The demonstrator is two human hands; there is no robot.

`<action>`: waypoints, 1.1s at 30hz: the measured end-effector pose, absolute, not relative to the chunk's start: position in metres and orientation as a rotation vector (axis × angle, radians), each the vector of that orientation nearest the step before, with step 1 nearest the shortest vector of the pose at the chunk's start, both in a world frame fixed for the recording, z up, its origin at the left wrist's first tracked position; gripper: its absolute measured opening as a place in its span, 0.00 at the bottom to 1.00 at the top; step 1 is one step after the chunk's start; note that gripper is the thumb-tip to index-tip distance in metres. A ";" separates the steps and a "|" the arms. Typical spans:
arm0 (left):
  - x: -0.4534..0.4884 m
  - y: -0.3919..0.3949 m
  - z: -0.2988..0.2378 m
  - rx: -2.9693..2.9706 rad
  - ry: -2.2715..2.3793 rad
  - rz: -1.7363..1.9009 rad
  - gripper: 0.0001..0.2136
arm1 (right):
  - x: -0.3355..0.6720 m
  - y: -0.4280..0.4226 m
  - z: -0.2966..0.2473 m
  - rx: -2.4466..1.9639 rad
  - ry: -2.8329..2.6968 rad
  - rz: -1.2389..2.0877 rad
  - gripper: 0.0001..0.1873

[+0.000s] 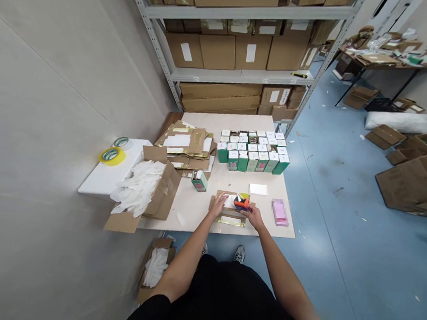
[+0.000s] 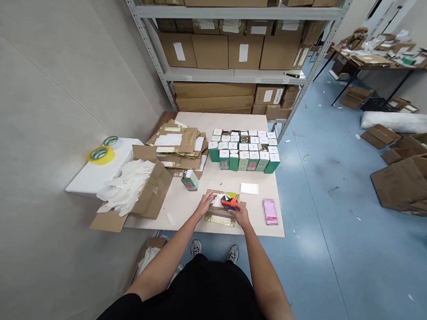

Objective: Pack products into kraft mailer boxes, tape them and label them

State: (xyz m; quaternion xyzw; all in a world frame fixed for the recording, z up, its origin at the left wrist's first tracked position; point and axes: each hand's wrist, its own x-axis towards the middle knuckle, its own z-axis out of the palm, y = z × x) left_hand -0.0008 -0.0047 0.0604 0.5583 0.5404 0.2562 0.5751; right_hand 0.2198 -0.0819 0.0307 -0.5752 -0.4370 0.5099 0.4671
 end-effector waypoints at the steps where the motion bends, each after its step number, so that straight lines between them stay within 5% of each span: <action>1: 0.002 -0.004 0.063 1.289 1.207 0.601 0.26 | 0.220 -0.081 0.031 -1.401 -1.072 1.257 0.23; 12: -0.012 -0.015 0.093 1.148 1.101 0.760 0.37 | 0.228 -0.065 0.043 -1.428 -1.226 1.275 0.22; 23: -0.050 -0.011 0.143 1.175 0.987 0.669 0.22 | 0.230 -0.049 0.045 -1.585 -1.396 1.240 0.17; 33: -0.041 0.007 0.164 1.047 1.109 0.994 0.24 | 0.231 -0.040 0.056 -1.566 -1.537 1.365 0.19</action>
